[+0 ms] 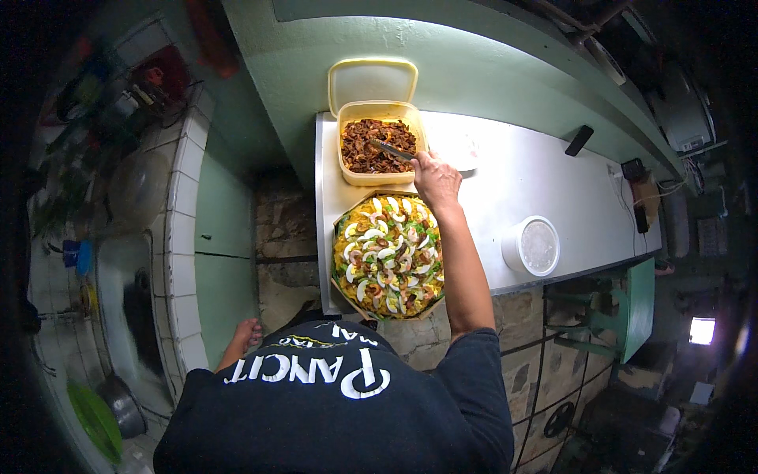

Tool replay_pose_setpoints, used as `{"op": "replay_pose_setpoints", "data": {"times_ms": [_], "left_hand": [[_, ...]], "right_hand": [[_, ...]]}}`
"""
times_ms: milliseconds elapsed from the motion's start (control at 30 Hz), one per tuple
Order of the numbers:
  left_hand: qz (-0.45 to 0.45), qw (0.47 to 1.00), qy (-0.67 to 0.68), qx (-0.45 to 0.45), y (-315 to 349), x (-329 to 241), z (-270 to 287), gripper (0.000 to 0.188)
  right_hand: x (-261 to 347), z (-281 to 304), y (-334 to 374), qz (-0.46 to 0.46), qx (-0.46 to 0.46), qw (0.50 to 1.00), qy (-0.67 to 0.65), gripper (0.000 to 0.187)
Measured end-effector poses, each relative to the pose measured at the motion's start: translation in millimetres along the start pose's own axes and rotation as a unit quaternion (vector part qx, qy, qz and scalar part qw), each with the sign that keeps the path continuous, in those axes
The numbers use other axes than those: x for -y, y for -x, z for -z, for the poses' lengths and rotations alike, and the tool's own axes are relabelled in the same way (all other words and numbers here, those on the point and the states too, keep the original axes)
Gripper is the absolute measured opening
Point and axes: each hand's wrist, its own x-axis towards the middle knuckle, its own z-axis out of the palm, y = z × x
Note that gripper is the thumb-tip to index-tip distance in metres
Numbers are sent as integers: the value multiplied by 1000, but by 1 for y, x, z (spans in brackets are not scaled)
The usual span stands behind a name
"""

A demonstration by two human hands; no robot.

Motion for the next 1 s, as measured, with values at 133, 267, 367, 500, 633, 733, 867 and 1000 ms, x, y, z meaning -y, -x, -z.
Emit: {"op": "replay_pose_setpoints", "data": {"times_ms": [133,267,367,500,633,733,867,1000], "left_hand": [[-7,1000,10,1,4,9,-4,30],[-2,1000,17,5,6,13,-6,30],[-6,1000,21,-1,6,22,-5,30],[-2,1000,30,-3,6,29,-4,30],[14,999,43,-10,8,46,-1,33],[29,999,34,-16,8,51,-2,35],[26,999,23,-3,6,45,-1,36],[3,999,33,0,3,30,3,34]], "right_hand": [[-12,1,3,-6,8,996,83,22],[-5,-14,-5,51,-7,989,140,14],[3,-26,-15,101,-22,982,158,11],[-15,-34,-35,9,56,984,167,17],[-25,2,-37,-46,19,992,113,23],[-30,6,-32,-39,-27,995,92,26],[-28,0,-27,-49,-4,994,100,29],[-22,-9,-24,-78,48,992,89,30]]}}
